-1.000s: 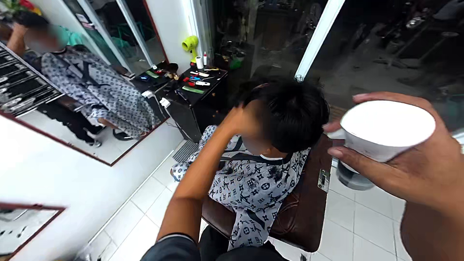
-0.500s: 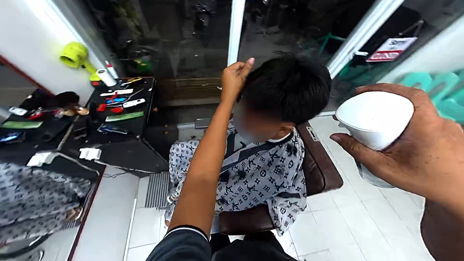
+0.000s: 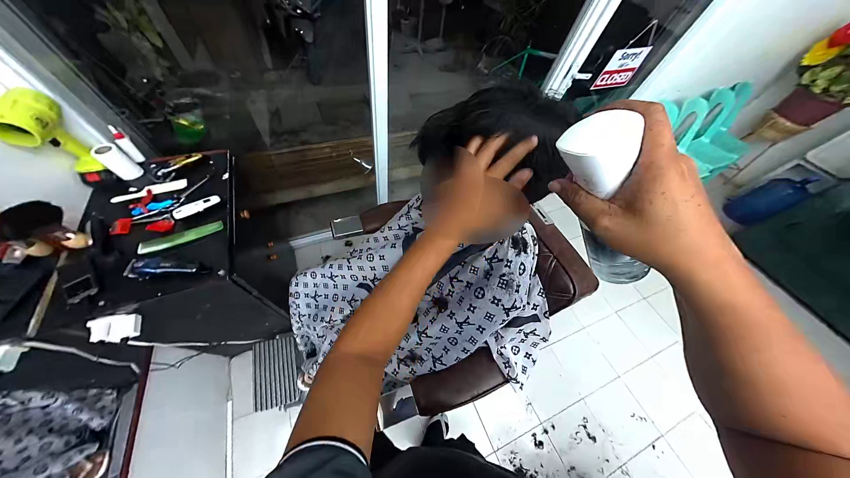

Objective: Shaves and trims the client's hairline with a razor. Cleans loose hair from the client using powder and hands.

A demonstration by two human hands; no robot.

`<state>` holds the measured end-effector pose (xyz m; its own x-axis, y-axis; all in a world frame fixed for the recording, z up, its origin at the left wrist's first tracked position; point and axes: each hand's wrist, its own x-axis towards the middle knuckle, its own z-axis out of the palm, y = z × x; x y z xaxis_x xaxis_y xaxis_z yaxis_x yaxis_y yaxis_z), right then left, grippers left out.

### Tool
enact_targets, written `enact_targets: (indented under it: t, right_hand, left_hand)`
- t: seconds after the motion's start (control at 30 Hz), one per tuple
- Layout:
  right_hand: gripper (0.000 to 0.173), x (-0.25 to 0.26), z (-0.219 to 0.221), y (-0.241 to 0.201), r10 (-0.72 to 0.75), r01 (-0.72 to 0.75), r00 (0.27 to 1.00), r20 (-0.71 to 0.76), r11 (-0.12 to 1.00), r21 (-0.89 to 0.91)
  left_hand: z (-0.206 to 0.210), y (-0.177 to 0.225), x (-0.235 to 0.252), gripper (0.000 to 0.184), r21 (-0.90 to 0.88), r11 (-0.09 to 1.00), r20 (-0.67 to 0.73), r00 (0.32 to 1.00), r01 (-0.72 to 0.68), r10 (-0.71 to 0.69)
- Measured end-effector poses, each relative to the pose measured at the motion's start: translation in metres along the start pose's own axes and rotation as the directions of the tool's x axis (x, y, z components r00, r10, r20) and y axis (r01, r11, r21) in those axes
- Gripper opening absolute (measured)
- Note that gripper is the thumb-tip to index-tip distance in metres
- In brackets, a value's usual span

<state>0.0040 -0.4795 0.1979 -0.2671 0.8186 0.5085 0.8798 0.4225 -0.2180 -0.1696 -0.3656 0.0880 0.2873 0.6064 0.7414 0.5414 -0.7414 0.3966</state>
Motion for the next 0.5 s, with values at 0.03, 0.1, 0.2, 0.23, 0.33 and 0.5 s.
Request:
enact_targets:
  t: [0.03, 0.1, 0.2, 0.23, 0.33, 0.5]
  right_hand:
    - [0.072, 0.001, 0.003, -0.002, 0.040, -0.040, 0.999, -0.006, 0.999, -0.012]
    - [0.075, 0.001, 0.006, -0.012, 0.094, -0.093, 0.996, 0.005, 0.994, -0.049]
    - [0.077, 0.001, 0.014, -0.044, 0.152, -0.153, 0.988, -0.015, 0.982, -0.113]
    - [0.077, 0.003, 0.018, -0.057, 0.168, -0.171, 0.985, -0.030, 0.976, -0.134]
    - [0.073, 0.016, 0.033, -0.097, 0.202, -0.206, 0.979, -0.041, 0.960, -0.189]
    - [0.069, 0.043, 0.061, -0.121, 0.270, -0.272, 0.962, -0.040, 0.933, -0.237]
  left_hand:
    - [-0.007, -0.012, 0.026, 0.051, 0.018, 0.996, 0.127, 0.988, 0.083, -0.084]
    - [-0.018, -0.044, 0.069, 0.068, -0.037, 0.982, 0.265, 0.949, 0.184, -0.168]
    - [-0.032, -0.090, 0.094, 0.056, -0.155, 0.978, 0.252, 0.962, 0.143, -0.101]
    - [-0.034, -0.106, 0.096, 0.051, -0.189, 0.972, 0.256, 0.963, 0.140, -0.089]
    - [-0.026, -0.158, 0.069, 0.050, -0.398, 0.847, 0.359, 0.909, 0.352, -0.210]
    - [-0.040, -0.146, -0.040, 0.036, -0.841, 0.219, 0.247, 0.711, 0.495, -0.659]
